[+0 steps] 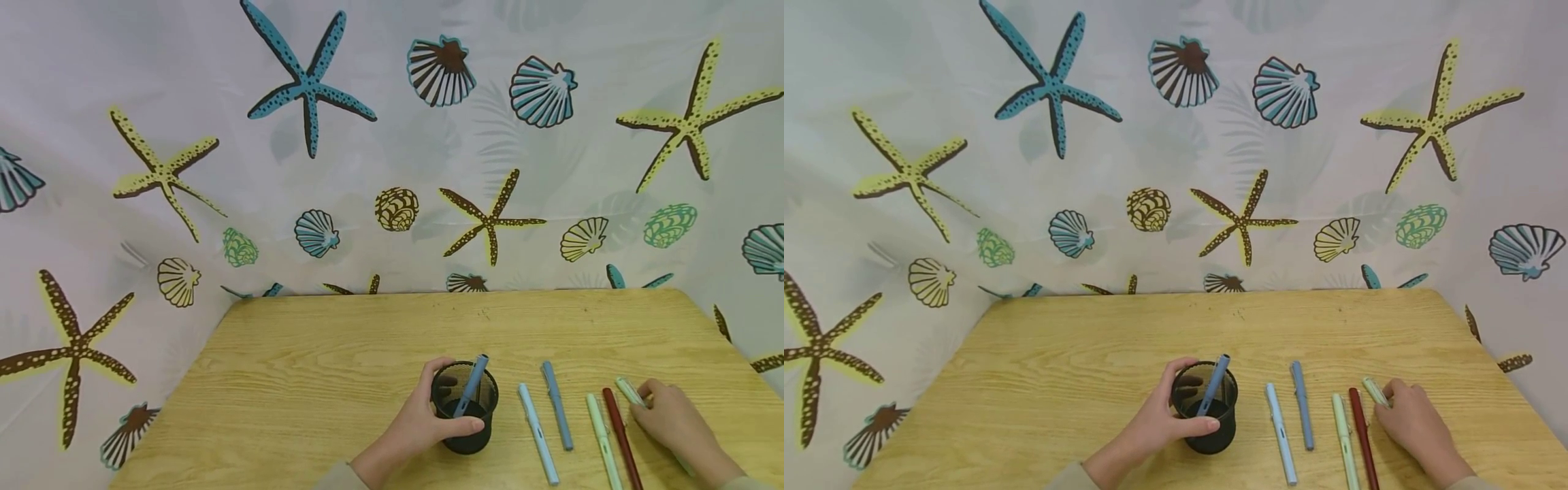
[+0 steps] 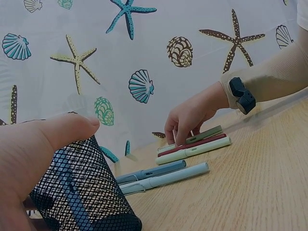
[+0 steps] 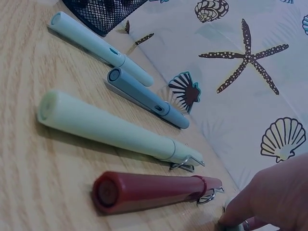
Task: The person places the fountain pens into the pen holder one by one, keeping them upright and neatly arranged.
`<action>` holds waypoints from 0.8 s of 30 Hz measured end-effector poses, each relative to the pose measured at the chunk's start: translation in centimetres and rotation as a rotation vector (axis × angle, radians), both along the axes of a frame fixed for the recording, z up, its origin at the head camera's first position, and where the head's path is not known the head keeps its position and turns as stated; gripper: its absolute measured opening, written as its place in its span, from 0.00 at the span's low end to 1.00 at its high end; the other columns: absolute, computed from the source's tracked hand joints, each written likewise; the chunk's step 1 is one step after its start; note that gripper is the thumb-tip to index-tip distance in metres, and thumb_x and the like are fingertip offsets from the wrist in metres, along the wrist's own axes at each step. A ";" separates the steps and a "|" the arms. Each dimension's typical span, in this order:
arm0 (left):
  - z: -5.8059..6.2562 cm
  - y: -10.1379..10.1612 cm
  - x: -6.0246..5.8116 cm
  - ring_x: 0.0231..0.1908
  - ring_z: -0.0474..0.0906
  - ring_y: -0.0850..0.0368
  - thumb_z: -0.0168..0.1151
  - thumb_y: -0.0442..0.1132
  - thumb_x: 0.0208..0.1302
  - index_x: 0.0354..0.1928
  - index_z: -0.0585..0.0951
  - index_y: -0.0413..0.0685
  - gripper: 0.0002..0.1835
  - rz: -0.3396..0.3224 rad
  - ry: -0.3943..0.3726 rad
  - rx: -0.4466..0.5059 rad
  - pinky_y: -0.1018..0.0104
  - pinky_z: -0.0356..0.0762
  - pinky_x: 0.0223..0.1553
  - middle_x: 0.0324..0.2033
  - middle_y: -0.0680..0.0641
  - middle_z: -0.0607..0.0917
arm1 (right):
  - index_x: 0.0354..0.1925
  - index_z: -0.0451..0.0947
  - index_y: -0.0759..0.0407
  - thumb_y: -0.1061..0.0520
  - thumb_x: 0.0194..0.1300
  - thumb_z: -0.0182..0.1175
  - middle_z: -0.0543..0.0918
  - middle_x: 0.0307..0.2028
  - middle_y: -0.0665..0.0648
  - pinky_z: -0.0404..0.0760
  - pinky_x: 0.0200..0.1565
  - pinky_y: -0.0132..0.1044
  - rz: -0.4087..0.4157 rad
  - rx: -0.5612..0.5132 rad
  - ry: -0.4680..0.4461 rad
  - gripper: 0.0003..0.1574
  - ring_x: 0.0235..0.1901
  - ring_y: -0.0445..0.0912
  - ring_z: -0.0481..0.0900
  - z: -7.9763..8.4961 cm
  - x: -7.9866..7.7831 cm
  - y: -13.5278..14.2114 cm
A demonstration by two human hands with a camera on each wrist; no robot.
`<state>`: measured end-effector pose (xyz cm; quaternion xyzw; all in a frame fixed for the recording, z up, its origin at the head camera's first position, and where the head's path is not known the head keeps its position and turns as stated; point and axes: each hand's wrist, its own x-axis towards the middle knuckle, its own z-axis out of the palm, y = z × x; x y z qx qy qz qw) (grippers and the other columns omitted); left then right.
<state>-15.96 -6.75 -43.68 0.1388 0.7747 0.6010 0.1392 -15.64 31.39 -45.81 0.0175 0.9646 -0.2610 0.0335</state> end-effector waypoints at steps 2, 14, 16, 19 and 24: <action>0.0 0.0 0.0 0.62 0.56 0.46 0.74 0.53 0.45 0.63 0.57 0.73 0.45 0.001 0.001 -0.002 0.45 0.67 0.50 0.66 0.48 0.54 | 0.40 0.71 0.75 0.61 0.60 0.57 0.79 0.32 0.68 0.75 0.30 0.47 -0.005 -0.003 -0.014 0.16 0.32 0.54 0.77 0.1 0.0 0.0; -0.3 -0.1 0.0 0.62 0.56 0.46 0.74 0.54 0.45 0.62 0.58 0.74 0.44 0.004 -0.004 0.004 0.45 0.66 0.50 0.66 0.48 0.55 | 0.44 0.70 0.76 0.58 0.64 0.56 0.80 0.30 0.62 0.74 0.27 0.42 -0.034 -0.049 -0.018 0.20 0.27 0.49 0.76 0.3 0.1 0.0; -0.3 -0.1 0.0 0.63 0.56 0.46 0.74 0.55 0.44 0.62 0.58 0.75 0.44 0.011 -0.011 -0.006 0.43 0.65 0.52 0.66 0.49 0.55 | 0.45 0.69 0.76 0.57 0.64 0.56 0.79 0.29 0.59 0.72 0.25 0.40 -0.041 -0.061 0.002 0.21 0.25 0.47 0.73 0.3 0.2 0.0; -0.3 -0.1 -0.1 0.64 0.54 0.46 0.74 0.55 0.44 0.62 0.58 0.74 0.44 0.016 -0.010 -0.016 0.41 0.63 0.52 0.67 0.49 0.54 | 0.48 0.69 0.76 0.57 0.65 0.54 0.77 0.28 0.56 0.69 0.24 0.39 -0.052 -0.069 0.023 0.22 0.23 0.46 0.69 0.4 0.3 -0.1; -0.2 0.0 -0.1 0.61 0.57 0.45 0.74 0.52 0.47 0.65 0.57 0.68 0.46 0.002 -0.004 0.004 0.45 0.67 0.49 0.66 0.48 0.54 | 0.50 0.68 0.75 0.55 0.66 0.53 0.77 0.29 0.57 0.69 0.24 0.39 -0.059 -0.080 0.048 0.24 0.23 0.46 0.71 0.8 0.5 -0.2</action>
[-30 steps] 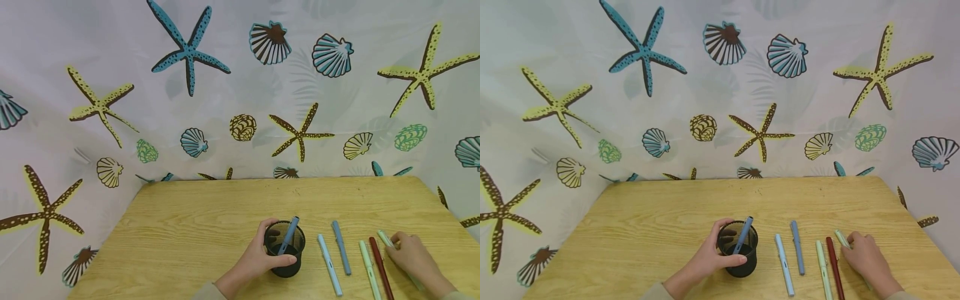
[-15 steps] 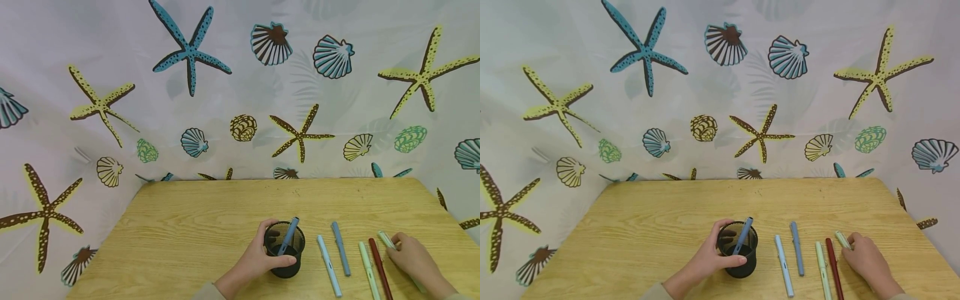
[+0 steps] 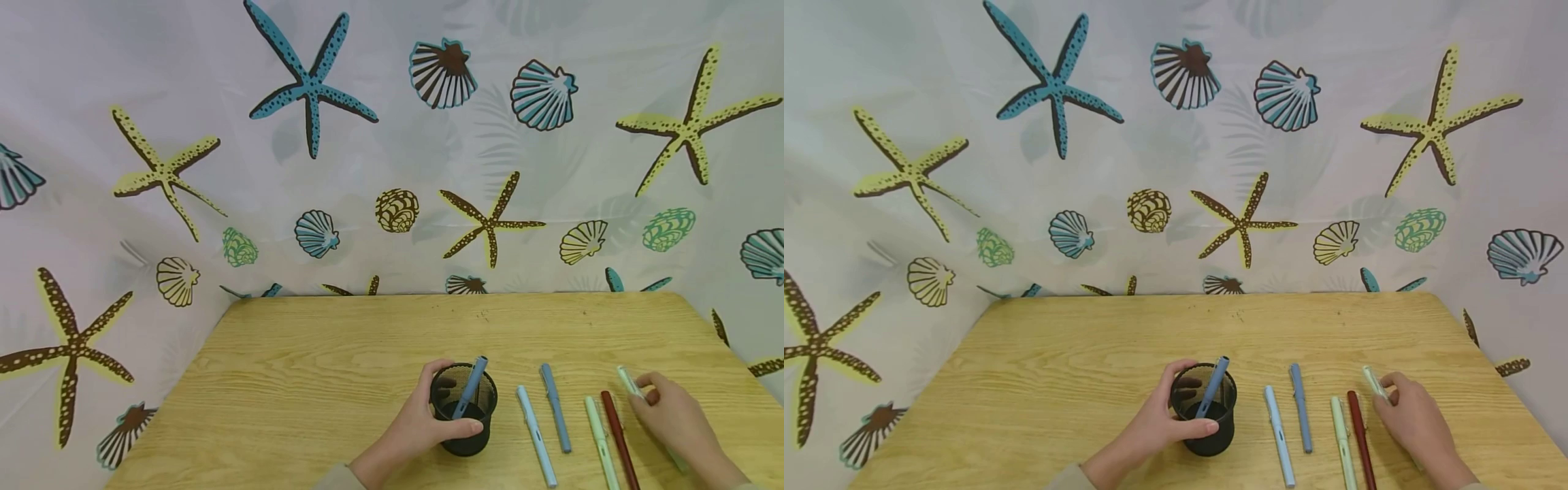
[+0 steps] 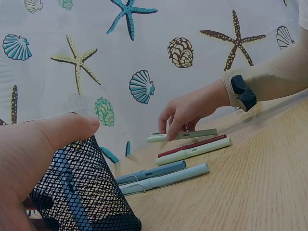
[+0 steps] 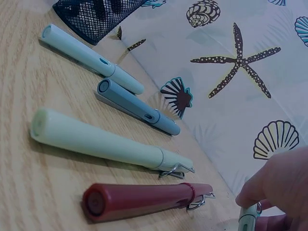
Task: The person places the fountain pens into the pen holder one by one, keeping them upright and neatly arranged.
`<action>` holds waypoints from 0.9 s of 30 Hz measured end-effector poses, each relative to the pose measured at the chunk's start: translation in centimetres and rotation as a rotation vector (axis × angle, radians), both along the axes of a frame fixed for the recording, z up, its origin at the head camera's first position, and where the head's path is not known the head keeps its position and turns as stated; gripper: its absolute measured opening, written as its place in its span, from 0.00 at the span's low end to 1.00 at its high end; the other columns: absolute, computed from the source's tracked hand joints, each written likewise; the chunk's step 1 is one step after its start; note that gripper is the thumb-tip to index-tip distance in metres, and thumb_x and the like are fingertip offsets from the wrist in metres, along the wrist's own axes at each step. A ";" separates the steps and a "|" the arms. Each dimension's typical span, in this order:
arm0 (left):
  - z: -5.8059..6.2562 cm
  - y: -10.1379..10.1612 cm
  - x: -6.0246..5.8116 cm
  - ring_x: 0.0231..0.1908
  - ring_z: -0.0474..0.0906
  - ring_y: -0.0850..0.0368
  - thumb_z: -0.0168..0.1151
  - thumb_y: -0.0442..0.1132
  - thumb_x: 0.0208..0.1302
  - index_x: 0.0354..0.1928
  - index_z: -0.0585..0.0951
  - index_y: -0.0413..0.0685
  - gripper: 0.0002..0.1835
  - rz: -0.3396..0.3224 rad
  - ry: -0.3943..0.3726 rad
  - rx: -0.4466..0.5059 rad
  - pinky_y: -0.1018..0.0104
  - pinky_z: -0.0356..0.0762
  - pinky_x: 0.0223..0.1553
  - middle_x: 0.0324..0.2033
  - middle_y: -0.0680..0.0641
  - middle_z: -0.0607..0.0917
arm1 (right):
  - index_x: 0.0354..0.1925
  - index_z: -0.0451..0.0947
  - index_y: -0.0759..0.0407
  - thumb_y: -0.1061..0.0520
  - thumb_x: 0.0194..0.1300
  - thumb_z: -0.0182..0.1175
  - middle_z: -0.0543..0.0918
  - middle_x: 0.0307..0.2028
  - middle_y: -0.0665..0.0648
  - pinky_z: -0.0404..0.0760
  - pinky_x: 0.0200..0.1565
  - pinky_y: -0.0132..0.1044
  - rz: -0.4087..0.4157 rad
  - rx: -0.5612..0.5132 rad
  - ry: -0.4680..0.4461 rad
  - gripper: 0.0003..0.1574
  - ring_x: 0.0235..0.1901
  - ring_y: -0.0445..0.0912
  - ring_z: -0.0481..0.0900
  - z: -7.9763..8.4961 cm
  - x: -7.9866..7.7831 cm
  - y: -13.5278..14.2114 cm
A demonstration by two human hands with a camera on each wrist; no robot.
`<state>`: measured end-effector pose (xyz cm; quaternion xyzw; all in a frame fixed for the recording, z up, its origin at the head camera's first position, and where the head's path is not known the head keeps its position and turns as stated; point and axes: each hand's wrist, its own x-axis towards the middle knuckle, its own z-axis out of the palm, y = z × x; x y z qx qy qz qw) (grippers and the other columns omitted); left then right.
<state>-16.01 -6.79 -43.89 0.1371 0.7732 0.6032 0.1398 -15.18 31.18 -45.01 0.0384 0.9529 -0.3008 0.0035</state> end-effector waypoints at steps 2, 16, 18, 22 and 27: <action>0.0 0.0 0.0 0.61 0.57 0.46 0.74 0.51 0.47 0.65 0.56 0.67 0.46 -0.003 -0.001 0.006 0.46 0.68 0.49 0.66 0.48 0.54 | 0.51 0.68 0.74 0.54 0.66 0.52 0.77 0.30 0.58 0.70 0.24 0.40 -0.007 -0.008 0.008 0.24 0.25 0.47 0.73 0.2 0.1 0.0; -0.1 0.0 0.0 0.58 0.59 0.45 0.74 0.52 0.46 0.63 0.57 0.72 0.45 -0.006 0.007 0.028 0.52 0.72 0.45 0.66 0.46 0.54 | 0.53 0.67 0.71 0.50 0.68 0.53 0.76 0.34 0.60 0.72 0.24 0.39 -0.042 -0.070 0.123 0.27 0.31 0.51 0.77 1.4 0.2 -1.1; -0.1 0.0 -0.1 0.58 0.59 0.45 0.74 0.52 0.45 0.63 0.57 0.72 0.45 -0.009 0.012 0.032 0.53 0.72 0.44 0.66 0.46 0.54 | 0.53 0.68 0.71 0.48 0.68 0.53 0.76 0.34 0.59 0.72 0.24 0.39 -0.044 -0.070 0.152 0.28 0.31 0.51 0.77 1.6 0.2 -1.5; -0.1 0.0 -0.1 0.57 0.60 0.44 0.75 0.50 0.45 0.63 0.57 0.72 0.45 -0.012 0.013 0.041 0.54 0.72 0.44 0.66 0.45 0.54 | 0.52 0.70 0.69 0.49 0.67 0.55 0.76 0.33 0.57 0.72 0.26 0.38 -0.046 -0.062 0.240 0.25 0.30 0.49 0.76 2.0 0.4 -2.3; -0.3 0.0 -0.1 0.56 0.61 0.44 0.75 0.50 0.45 0.63 0.57 0.72 0.45 -0.008 0.009 0.038 0.53 0.72 0.44 0.65 0.44 0.55 | 0.50 0.72 0.68 0.51 0.66 0.57 0.78 0.32 0.57 0.72 0.25 0.36 -0.030 -0.062 0.330 0.23 0.29 0.46 0.75 2.7 0.6 -3.5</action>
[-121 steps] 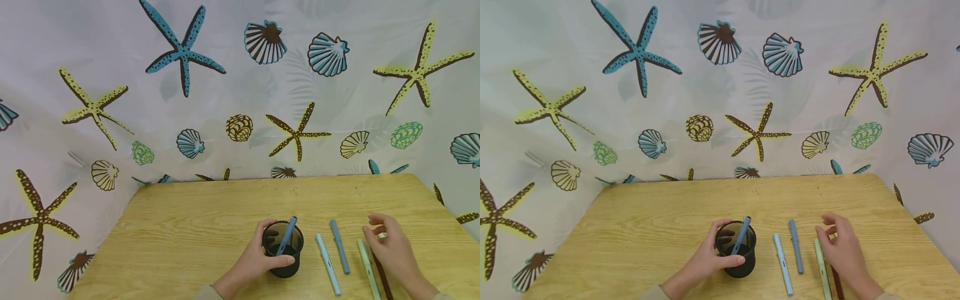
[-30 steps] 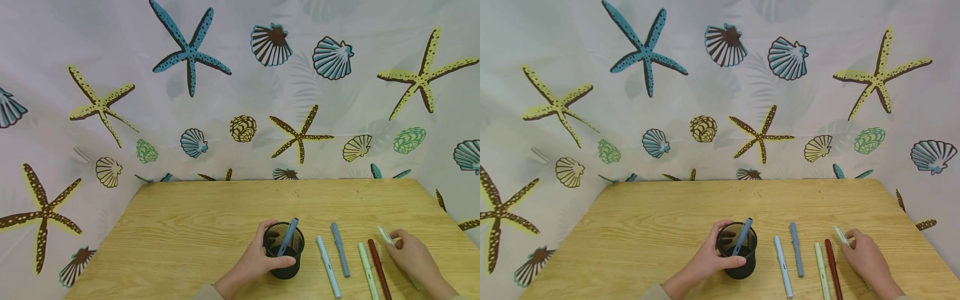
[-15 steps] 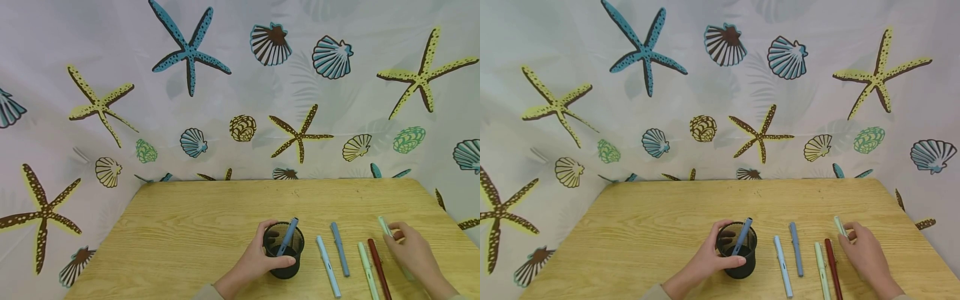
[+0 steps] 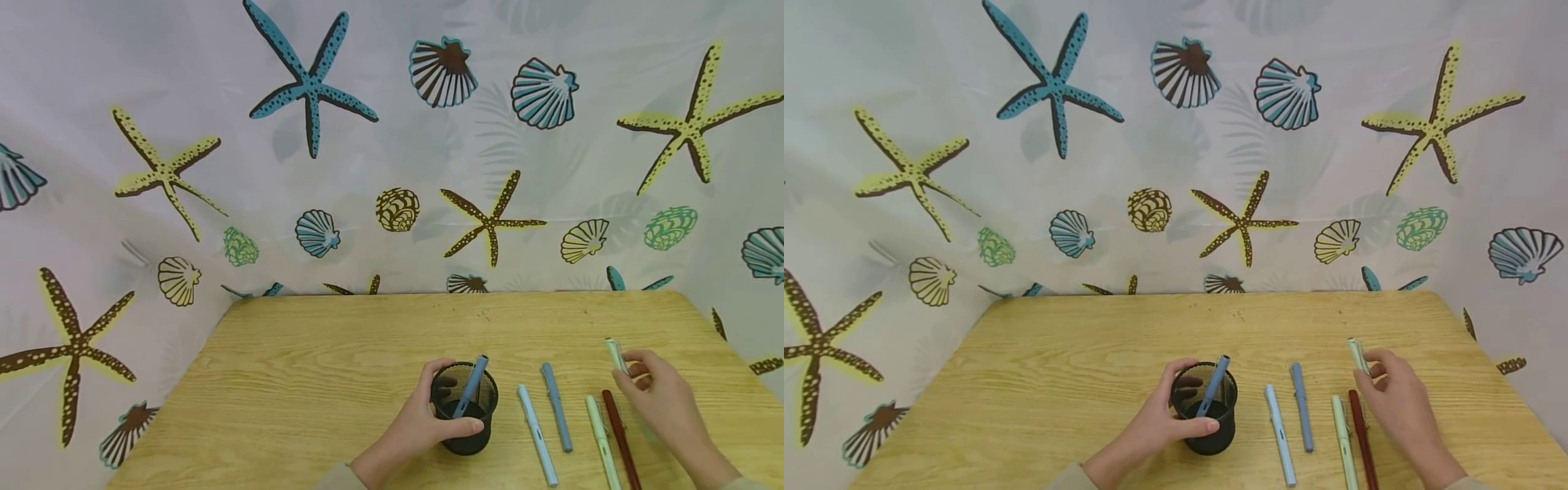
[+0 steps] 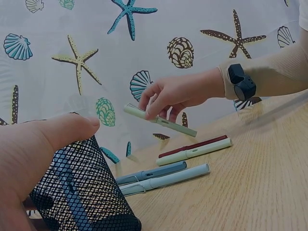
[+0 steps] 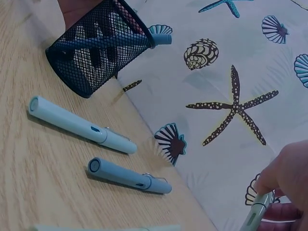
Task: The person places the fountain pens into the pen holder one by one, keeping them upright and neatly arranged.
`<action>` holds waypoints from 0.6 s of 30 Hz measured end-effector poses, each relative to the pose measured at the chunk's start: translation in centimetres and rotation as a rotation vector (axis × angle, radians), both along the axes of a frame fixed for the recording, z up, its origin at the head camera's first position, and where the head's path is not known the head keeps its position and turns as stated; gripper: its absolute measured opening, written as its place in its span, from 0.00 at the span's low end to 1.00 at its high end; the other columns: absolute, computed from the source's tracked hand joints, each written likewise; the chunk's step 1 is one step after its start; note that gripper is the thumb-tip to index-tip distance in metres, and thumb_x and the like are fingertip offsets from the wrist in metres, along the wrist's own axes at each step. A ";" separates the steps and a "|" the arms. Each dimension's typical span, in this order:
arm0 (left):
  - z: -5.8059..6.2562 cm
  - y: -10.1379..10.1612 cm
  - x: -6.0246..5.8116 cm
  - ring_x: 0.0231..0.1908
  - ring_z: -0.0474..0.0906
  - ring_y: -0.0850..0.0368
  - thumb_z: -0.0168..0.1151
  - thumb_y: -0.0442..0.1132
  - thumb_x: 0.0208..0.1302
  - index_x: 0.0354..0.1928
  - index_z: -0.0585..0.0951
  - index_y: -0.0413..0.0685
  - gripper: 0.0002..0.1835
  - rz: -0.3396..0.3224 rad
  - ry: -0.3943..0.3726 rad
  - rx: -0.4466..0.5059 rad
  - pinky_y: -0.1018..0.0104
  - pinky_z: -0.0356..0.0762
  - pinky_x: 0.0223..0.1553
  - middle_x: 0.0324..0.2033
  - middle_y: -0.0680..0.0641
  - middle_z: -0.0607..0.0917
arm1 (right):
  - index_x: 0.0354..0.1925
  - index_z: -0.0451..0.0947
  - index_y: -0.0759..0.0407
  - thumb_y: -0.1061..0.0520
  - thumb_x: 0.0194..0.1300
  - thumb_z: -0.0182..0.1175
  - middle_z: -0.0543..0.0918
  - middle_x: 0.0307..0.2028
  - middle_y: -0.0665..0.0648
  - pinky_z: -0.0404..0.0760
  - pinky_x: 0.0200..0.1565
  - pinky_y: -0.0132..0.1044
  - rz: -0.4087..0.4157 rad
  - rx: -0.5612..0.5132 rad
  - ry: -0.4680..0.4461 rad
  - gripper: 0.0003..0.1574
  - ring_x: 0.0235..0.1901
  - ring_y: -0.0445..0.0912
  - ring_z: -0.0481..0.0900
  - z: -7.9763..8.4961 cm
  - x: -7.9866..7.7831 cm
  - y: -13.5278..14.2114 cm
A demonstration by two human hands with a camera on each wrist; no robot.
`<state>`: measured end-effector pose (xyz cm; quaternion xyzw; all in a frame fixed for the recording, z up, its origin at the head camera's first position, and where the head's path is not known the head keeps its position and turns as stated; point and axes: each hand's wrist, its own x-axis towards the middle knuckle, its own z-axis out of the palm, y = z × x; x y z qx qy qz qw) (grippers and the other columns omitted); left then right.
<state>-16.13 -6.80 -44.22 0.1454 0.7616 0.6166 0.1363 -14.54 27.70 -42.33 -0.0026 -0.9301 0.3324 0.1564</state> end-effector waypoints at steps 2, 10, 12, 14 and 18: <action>0.0 0.0 0.0 0.56 0.62 0.44 0.75 0.50 0.45 0.63 0.57 0.72 0.45 0.002 -0.006 0.000 0.53 0.72 0.44 0.65 0.43 0.55 | 0.50 0.72 0.67 0.52 0.65 0.58 0.78 0.32 0.57 0.73 0.25 0.34 0.004 -0.002 0.024 0.22 0.28 0.45 0.74 0.3 0.1 -0.4; 0.1 0.3 -0.1 0.59 0.58 0.45 0.75 0.51 0.45 0.63 0.58 0.73 0.44 0.017 -0.010 -0.009 0.51 0.71 0.46 0.66 0.46 0.55 | 0.49 0.73 0.66 0.55 0.64 0.60 0.78 0.32 0.56 0.73 0.24 0.31 0.013 -0.031 0.098 0.20 0.27 0.41 0.74 1.1 0.0 -1.8; 0.3 0.3 0.0 0.59 0.58 0.45 0.75 0.51 0.45 0.62 0.58 0.74 0.44 0.018 -0.011 -0.004 0.52 0.71 0.46 0.66 0.47 0.54 | 0.49 0.73 0.66 0.56 0.63 0.61 0.78 0.32 0.56 0.74 0.25 0.30 0.022 -0.039 0.131 0.19 0.27 0.38 0.73 1.3 -0.1 -2.1; 0.4 0.4 0.0 0.59 0.58 0.45 0.75 0.51 0.45 0.62 0.58 0.74 0.44 0.017 -0.010 0.004 0.52 0.71 0.46 0.66 0.48 0.54 | 0.48 0.73 0.65 0.57 0.63 0.61 0.77 0.32 0.55 0.74 0.26 0.29 0.034 -0.056 0.163 0.18 0.27 0.36 0.72 1.5 -0.1 -2.5; 0.1 0.5 -0.1 0.58 0.58 0.44 0.75 0.49 0.46 0.63 0.58 0.72 0.45 0.015 -0.017 0.014 0.53 0.71 0.45 0.65 0.47 0.54 | 0.49 0.72 0.65 0.59 0.63 0.61 0.77 0.33 0.56 0.74 0.27 0.27 0.056 -0.100 0.206 0.17 0.28 0.34 0.71 1.7 -0.2 -3.3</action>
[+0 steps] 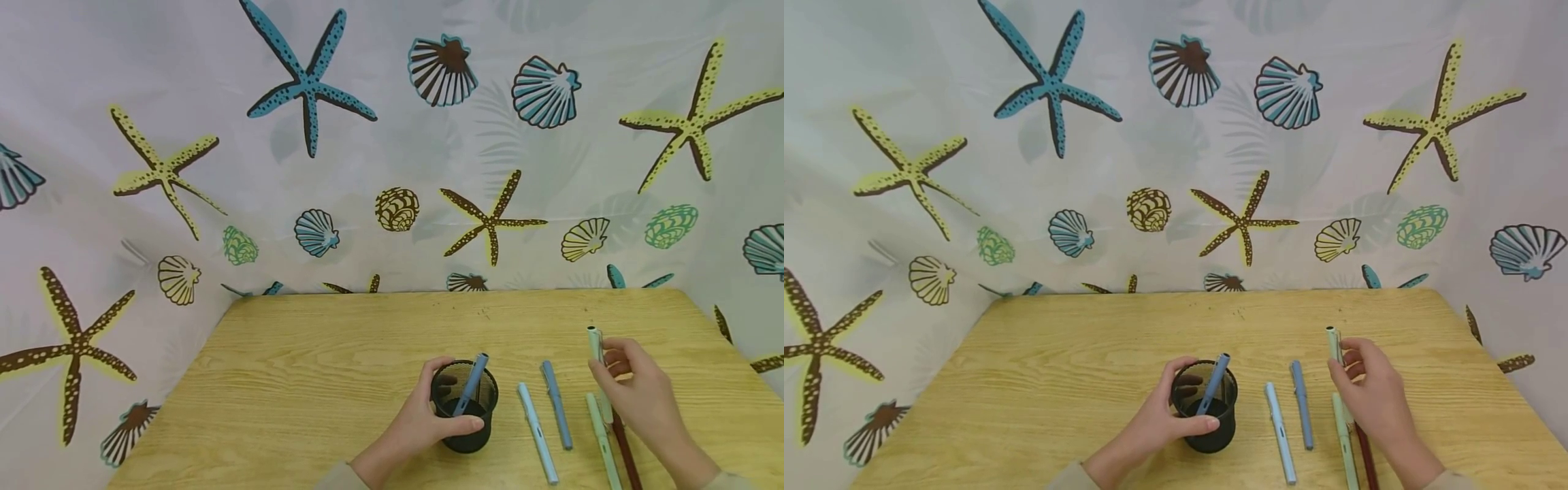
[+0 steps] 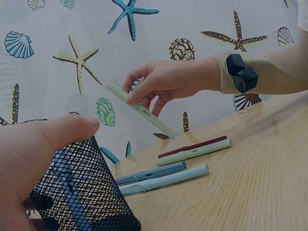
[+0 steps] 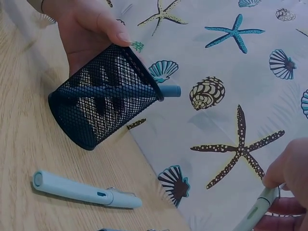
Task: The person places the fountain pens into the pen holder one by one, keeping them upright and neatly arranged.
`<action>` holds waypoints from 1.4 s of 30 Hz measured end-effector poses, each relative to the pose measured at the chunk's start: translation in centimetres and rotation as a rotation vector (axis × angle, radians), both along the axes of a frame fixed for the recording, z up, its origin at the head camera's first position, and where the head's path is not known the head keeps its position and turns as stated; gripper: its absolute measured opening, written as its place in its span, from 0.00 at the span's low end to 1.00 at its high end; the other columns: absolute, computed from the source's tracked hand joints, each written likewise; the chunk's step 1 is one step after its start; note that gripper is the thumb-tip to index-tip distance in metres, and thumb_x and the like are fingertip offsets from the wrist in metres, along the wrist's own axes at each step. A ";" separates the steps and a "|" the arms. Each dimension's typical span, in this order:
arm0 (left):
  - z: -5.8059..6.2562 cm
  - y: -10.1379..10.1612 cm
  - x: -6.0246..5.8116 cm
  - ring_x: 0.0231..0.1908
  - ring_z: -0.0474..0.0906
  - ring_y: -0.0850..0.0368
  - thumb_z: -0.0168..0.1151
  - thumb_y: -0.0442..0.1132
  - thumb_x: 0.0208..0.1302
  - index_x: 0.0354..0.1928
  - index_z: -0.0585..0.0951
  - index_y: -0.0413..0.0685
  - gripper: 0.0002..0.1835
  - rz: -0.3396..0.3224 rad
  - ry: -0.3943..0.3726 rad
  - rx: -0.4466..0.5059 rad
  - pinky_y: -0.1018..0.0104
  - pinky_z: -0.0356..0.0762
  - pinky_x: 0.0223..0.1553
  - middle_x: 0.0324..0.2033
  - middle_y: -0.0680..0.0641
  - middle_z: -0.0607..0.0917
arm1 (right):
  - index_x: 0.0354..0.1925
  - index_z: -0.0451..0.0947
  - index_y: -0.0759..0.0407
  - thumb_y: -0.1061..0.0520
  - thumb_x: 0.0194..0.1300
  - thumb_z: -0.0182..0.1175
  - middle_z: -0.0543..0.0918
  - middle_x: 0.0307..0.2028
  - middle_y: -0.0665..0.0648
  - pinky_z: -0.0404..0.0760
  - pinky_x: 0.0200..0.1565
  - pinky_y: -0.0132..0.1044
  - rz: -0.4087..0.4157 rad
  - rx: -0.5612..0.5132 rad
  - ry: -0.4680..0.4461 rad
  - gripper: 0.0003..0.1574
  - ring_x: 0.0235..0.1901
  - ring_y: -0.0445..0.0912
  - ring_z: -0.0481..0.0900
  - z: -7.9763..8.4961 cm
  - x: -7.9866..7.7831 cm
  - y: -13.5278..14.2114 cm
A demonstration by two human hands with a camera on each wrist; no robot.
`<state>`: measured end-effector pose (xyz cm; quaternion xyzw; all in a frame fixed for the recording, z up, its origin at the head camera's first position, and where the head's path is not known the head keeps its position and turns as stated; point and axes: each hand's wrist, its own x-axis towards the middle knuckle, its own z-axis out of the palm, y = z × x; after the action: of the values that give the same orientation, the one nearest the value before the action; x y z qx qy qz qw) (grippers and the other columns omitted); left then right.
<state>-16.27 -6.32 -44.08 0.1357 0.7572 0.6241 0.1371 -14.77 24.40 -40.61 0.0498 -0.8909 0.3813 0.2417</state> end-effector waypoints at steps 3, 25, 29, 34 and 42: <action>-0.1 0.0 0.0 0.58 0.58 0.44 0.75 0.49 0.46 0.63 0.57 0.72 0.45 0.001 0.000 -0.005 0.52 0.71 0.46 0.65 0.46 0.55 | 0.48 0.72 0.64 0.60 0.62 0.61 0.76 0.33 0.55 0.74 0.27 0.25 0.005 -0.020 0.044 0.17 0.29 0.33 0.71 0.1 0.0 -0.7; -0.1 -0.2 0.4 0.57 0.60 0.44 0.74 0.49 0.46 0.63 0.57 0.73 0.44 -0.004 0.007 -0.018 0.52 0.71 0.45 0.66 0.46 0.54 | 0.46 0.72 0.63 0.72 0.54 0.64 0.75 0.32 0.50 0.74 0.28 0.24 0.153 -0.134 0.284 0.21 0.30 0.35 0.75 0.9 0.0 -5.9; -0.3 -0.3 0.4 0.56 0.60 0.44 0.74 0.51 0.46 0.63 0.57 0.74 0.45 -0.002 0.003 -0.022 0.53 0.71 0.44 0.66 0.47 0.53 | 0.48 0.71 0.64 0.74 0.53 0.64 0.75 0.32 0.52 0.75 0.28 0.24 0.197 -0.155 0.317 0.23 0.30 0.37 0.75 1.1 0.3 -6.8; -0.5 -0.4 0.3 0.61 0.56 0.45 0.75 0.51 0.45 0.63 0.57 0.73 0.45 -0.001 0.023 -0.021 0.48 0.68 0.49 0.66 0.48 0.54 | 0.51 0.68 0.65 0.74 0.54 0.62 0.75 0.34 0.53 0.75 0.30 0.24 0.226 -0.178 0.341 0.26 0.31 0.37 0.76 1.7 0.6 -8.0; -0.5 -0.5 0.4 0.65 0.52 0.45 0.73 0.53 0.46 0.63 0.57 0.74 0.44 -0.005 0.042 -0.038 0.40 0.62 0.53 0.67 0.49 0.53 | 0.54 0.64 0.68 0.76 0.54 0.61 0.75 0.34 0.55 0.76 0.30 0.26 0.292 -0.211 0.387 0.30 0.33 0.37 0.77 2.5 0.6 -9.3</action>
<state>-15.86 -6.85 -44.58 0.1483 0.7711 0.6064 0.1253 -14.21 15.11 -38.11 0.2242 -0.7667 0.4864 0.3540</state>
